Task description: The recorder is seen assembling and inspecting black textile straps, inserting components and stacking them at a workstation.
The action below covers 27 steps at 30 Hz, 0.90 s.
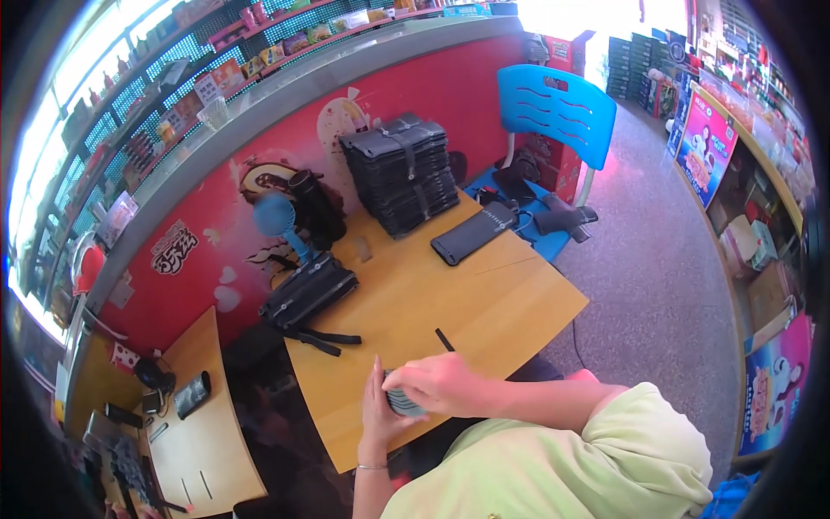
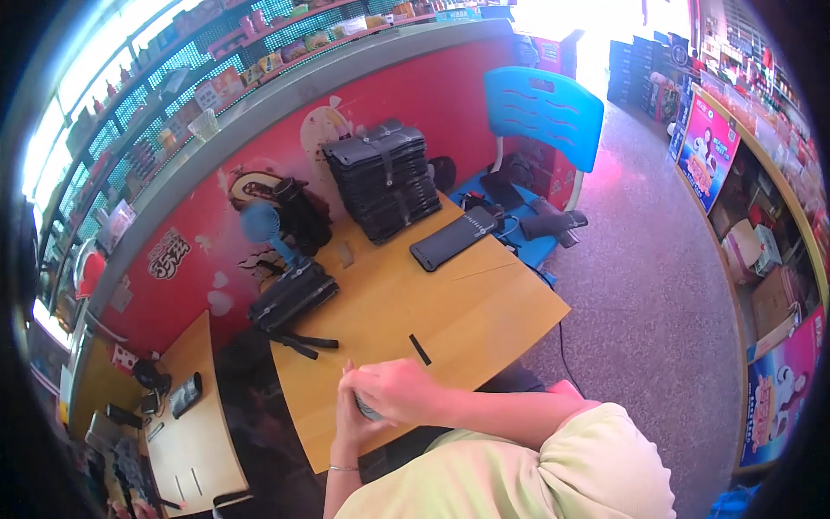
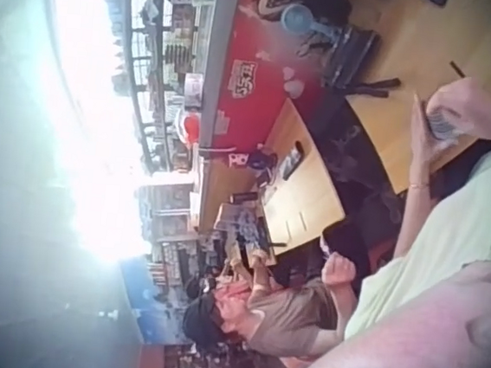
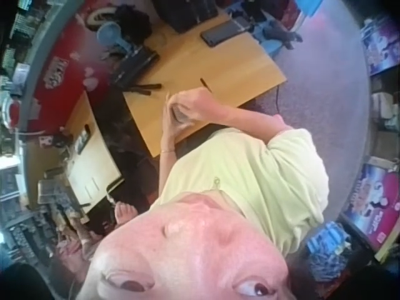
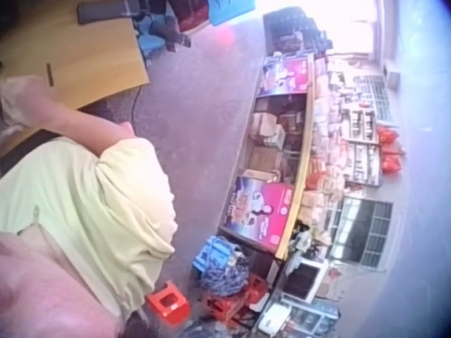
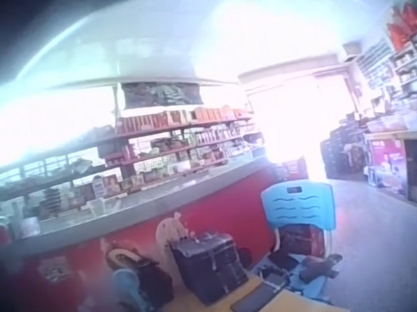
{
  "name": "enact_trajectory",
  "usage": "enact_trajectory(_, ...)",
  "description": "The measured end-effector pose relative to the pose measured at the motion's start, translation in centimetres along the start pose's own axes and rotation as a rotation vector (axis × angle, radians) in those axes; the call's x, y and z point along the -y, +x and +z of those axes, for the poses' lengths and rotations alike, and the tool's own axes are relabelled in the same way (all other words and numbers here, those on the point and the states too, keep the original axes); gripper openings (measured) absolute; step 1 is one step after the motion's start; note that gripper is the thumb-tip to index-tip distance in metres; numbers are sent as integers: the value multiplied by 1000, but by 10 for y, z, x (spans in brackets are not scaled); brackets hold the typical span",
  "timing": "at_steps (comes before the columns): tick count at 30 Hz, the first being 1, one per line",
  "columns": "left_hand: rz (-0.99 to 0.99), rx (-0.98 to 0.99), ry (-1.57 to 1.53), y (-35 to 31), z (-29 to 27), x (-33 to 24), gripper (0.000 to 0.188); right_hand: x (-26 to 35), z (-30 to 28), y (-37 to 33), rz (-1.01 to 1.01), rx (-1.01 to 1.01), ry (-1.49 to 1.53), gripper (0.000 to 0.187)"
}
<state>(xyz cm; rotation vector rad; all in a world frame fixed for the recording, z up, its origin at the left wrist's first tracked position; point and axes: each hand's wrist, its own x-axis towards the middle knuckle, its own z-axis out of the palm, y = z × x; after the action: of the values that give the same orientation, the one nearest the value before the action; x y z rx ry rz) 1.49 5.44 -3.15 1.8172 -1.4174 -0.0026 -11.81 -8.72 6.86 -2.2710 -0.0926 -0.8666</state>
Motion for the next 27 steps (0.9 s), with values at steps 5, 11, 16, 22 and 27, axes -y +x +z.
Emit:
enact_trajectory(5, 31, -207, 64, -2, 16, -7, 76, -5, -40, 8, 155, -138, 30, 19)
enact_trajectory(11, -245, -183, -83, 32, -5, -27, 49, -51, -99, -12, 655, 137, 530, 24)
enact_trajectory(16, -475, 278, -276, 89, -10, -41, 28, -87, -138, -40, 554, 68, 312, 30)
enact_trajectory(22, -535, 542, -485, 150, 6, -49, 12, -142, -165, -38, 420, -90, 101, 21)
enact_trajectory(27, -661, 499, -601, 201, 34, -42, 15, -203, -179, -15, 541, -268, 50, 11)
